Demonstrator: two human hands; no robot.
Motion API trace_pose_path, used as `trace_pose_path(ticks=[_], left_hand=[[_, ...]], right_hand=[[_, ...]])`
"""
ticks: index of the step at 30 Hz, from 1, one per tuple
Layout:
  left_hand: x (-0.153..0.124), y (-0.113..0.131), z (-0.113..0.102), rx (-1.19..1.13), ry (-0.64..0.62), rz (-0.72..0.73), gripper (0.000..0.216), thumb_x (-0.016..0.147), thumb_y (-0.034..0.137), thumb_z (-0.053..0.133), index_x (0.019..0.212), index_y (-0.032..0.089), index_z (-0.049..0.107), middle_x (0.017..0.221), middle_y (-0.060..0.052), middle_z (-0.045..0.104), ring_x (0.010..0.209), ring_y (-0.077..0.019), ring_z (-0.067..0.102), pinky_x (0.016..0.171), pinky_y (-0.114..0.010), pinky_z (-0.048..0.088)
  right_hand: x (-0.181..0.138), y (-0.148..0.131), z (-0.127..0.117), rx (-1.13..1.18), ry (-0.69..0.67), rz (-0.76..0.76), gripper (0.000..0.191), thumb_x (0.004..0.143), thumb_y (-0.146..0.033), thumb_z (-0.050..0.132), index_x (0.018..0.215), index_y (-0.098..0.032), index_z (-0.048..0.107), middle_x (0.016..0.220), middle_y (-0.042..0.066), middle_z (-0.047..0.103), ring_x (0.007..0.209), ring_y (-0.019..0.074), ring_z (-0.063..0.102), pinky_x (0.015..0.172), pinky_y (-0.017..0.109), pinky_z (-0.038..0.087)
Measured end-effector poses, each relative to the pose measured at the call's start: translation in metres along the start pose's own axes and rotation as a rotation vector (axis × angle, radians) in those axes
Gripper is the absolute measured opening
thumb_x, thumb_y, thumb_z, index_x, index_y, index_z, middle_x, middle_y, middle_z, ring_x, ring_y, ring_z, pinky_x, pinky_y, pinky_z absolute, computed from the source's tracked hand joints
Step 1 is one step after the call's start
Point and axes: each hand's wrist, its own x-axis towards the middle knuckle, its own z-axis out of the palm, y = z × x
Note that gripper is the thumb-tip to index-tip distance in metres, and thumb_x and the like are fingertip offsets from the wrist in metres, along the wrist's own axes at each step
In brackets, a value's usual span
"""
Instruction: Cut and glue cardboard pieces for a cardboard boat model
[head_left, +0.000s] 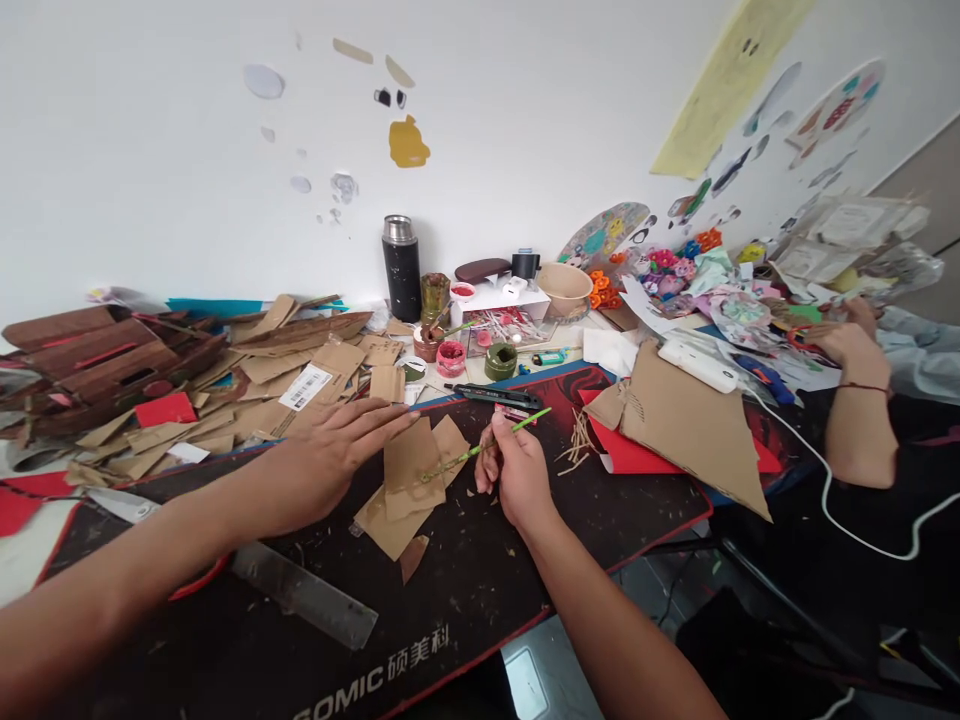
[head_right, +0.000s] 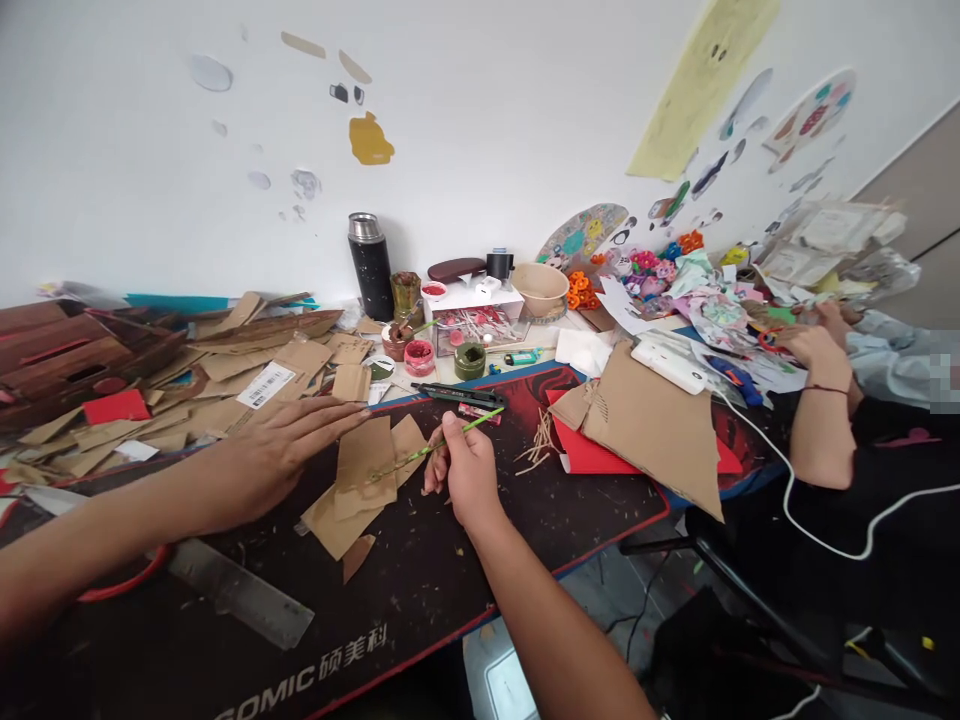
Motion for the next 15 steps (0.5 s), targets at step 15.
trace_pose_path(ticks=[15], left_hand=[[0.053,0.001,0.003,0.037,-0.248,0.255,0.086,0.089,0.002,0.043,0.169,0.033,0.038,0.168,-0.004,0.054,0.161,-0.0244,0.038,0.133,-0.047,0.023]], right_hand=[[-0.001,-0.001,-0.004,0.068,0.012,0.025,0.061,0.084,-0.076,0.077,0.069,-0.020,0.061,0.039,-0.008,0.043,0.029,0.0111,0.047,0.031,0.020,0.031]])
